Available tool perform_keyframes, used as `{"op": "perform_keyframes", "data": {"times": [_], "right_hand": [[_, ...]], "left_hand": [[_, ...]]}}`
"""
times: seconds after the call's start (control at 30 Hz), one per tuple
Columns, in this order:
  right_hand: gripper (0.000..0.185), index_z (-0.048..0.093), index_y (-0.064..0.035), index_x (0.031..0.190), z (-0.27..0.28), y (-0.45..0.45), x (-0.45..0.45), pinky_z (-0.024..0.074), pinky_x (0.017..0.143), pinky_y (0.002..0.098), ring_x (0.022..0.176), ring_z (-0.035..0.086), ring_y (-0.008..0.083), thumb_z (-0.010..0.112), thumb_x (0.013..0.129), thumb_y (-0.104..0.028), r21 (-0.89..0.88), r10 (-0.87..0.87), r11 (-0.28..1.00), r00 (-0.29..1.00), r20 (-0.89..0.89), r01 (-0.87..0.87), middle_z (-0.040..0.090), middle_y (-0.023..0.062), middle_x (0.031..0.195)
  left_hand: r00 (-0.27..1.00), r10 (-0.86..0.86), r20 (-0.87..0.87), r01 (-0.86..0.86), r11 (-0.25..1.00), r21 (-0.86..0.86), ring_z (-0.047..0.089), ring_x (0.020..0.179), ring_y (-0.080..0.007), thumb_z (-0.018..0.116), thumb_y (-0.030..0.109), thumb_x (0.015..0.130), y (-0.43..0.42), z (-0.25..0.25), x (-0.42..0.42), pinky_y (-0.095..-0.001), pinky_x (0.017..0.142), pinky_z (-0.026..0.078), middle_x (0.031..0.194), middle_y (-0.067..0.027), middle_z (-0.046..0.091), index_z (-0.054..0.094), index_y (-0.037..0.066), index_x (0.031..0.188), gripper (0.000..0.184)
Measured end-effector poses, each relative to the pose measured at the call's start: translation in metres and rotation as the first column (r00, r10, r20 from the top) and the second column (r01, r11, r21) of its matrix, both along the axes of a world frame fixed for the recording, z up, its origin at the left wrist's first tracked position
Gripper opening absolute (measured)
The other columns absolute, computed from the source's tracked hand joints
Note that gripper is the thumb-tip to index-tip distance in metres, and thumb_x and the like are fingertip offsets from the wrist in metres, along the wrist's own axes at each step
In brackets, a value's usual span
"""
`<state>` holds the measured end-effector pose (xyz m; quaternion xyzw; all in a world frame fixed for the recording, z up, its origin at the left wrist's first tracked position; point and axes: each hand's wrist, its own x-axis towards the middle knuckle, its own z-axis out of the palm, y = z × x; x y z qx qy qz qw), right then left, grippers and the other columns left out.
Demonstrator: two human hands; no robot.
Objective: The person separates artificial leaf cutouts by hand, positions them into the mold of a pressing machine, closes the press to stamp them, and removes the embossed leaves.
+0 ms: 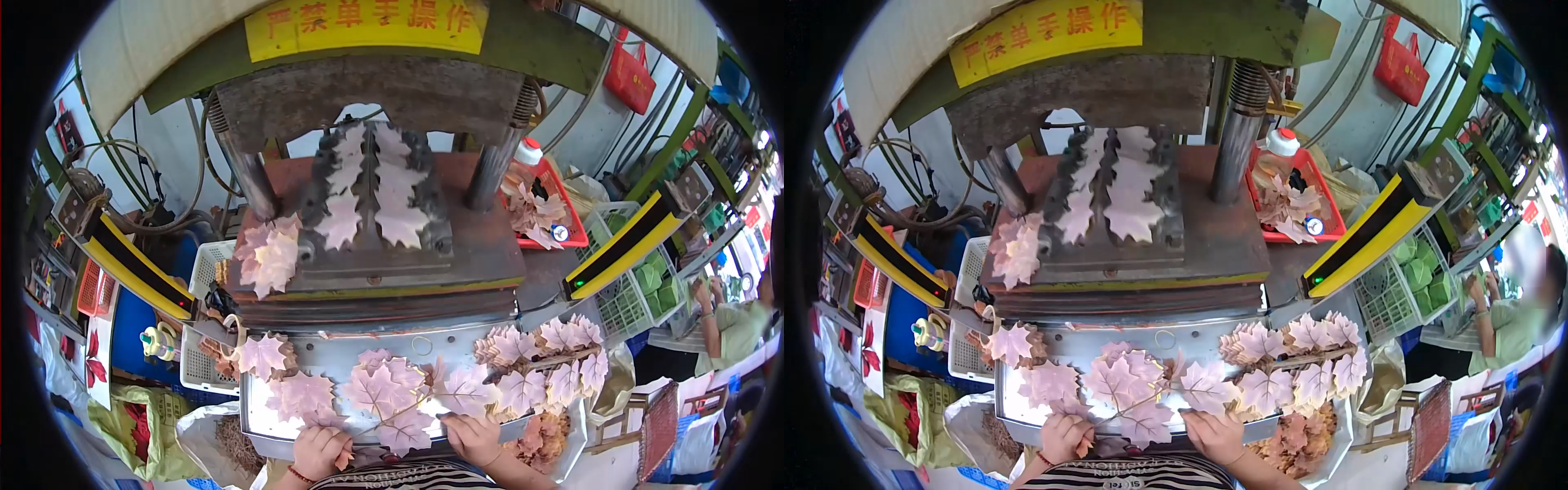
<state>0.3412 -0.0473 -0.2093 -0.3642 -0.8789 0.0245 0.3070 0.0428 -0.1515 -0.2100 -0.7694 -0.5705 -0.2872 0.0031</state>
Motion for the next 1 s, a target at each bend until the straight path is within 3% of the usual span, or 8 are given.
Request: {"op": "perform_keyframes", "data": {"times": [0.3,0.67,0.83,0.87,0.93,1.0], "right_hand": [[0.025,0.068,-0.0133,0.099,-0.001,-0.002,0.001,0.0365,0.058,0.0296,0.067,0.058,0.0119,0.072,0.074,-0.015,-0.017,-0.017,1.0,1.0,-0.008,0.017,0.066,-0.0026,0.084],[0.025,0.067,-0.0126,0.1,-0.004,-0.001,0.003,0.0365,0.057,0.0299,0.065,0.057,0.0137,0.07,0.076,-0.013,-0.039,-0.016,0.999,1.0,-0.009,0.016,0.064,-0.0029,0.08],[0.026,0.068,-0.0119,0.1,0.002,-0.002,0.001,0.0367,0.058,0.03,0.068,0.058,0.0144,0.071,0.074,-0.013,-0.077,-0.026,0.997,0.999,-0.018,0.025,0.064,-0.0021,0.081],[0.025,0.068,-0.0119,0.099,0.005,-0.001,0.0,0.0367,0.058,0.03,0.069,0.058,0.0147,0.071,0.074,-0.013,-0.094,-0.03,0.995,0.999,-0.018,0.028,0.065,-0.0018,0.082],[0.021,0.068,-0.0108,0.096,0.016,0.001,0.001,0.0387,0.052,0.03,0.059,0.056,0.0166,0.07,0.075,-0.008,-0.267,0.018,0.962,0.988,-0.152,-0.058,0.063,0.0004,0.075],[0.02,0.067,-0.0103,0.094,0.036,-0.001,0.004,0.0401,0.049,0.0304,0.053,0.055,0.0166,0.069,0.075,-0.004,-0.417,0.043,0.887,0.935,-0.352,-0.197,0.062,0.0015,0.07]], "left_hand": [[0.999,0.044,0.011,-0.044,0.999,0.009,0.056,0.068,-0.0206,0.071,0.026,0.066,-0.002,-0.006,0.001,-0.0336,0.059,0.044,0.081,-0.0025,0.06,0.064,0.012,0.089,0.028],[0.998,0.06,0.019,-0.06,0.998,0.034,0.056,0.068,-0.0198,0.069,0.02,0.069,0.006,0.003,0.006,-0.0326,0.06,0.044,0.083,-0.0016,0.059,0.063,0.012,0.093,0.026],[0.998,0.047,0.033,-0.047,0.999,-0.003,0.056,0.07,-0.0219,0.072,0.014,0.063,0.006,0.007,0.007,-0.0349,0.06,0.043,0.084,-0.0034,0.059,0.063,0.01,0.092,0.031],[0.994,0.037,0.1,-0.036,0.999,-0.018,0.056,0.07,-0.0221,0.072,0.014,0.063,0.006,0.01,0.007,-0.0349,0.06,0.043,0.084,-0.0035,0.058,0.063,0.01,0.092,0.03],[0.973,0.019,0.229,-0.01,0.999,-0.044,0.056,0.07,-0.0225,0.071,0.013,0.062,0.007,0.025,0.008,-0.0349,0.06,0.043,0.083,-0.0037,0.058,0.063,0.01,0.091,0.03],[0.974,-0.003,0.228,0.002,1.0,0.002,0.054,0.064,-0.0224,0.07,0.003,0.063,0.01,0.039,0.009,-0.0334,0.056,0.041,0.077,-0.0043,0.056,0.062,0.008,0.088,0.026]]}}
